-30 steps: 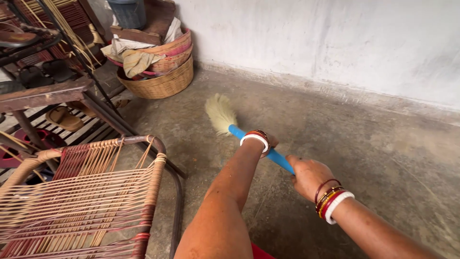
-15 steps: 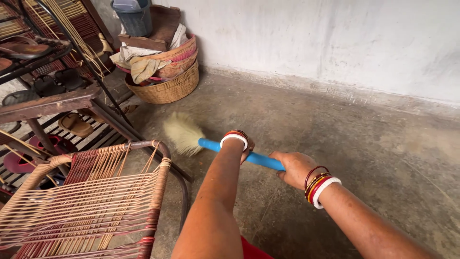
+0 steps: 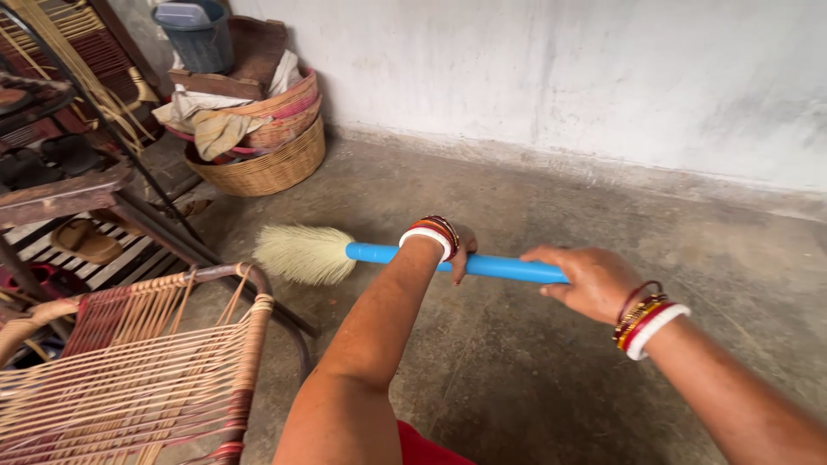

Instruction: The person sweeps a concrete floor with a blue-handled broom, moving along the base of a white wall and around a wicker basket and chair. The person uses both hands to guide the broom in short strokes, gathering dust and debris along the wall line.

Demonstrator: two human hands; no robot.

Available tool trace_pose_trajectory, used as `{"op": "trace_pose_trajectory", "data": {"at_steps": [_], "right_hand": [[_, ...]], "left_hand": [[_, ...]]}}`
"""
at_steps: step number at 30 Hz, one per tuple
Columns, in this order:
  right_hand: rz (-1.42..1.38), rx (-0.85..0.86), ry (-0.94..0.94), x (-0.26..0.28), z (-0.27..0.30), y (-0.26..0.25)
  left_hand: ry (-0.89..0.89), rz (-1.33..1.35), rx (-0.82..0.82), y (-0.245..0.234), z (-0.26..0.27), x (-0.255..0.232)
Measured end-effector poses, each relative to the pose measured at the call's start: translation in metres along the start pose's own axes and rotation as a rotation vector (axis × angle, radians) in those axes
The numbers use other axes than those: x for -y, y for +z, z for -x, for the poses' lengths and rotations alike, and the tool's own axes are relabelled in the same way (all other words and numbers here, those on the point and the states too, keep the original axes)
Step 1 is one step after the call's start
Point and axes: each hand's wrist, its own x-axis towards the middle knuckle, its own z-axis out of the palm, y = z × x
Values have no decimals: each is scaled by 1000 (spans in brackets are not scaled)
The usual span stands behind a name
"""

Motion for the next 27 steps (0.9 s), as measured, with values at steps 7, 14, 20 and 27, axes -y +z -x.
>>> {"op": "trace_pose_trajectory", "data": {"at_steps": [7,14,20,27], "right_hand": [[124,-98,147,-27,37,-17],[106,-289,255,-39,59,1],[116,-297,419,-33,66,9],[184,-115,458,-33,61,12]], "left_hand": [[191,-153,-353,-10,-32,-56],[192,-262,-490,-15,-46,-111],[197,-351,-458,-17,-71,-153],[298,-407,-436,19,-116,-168]]}}
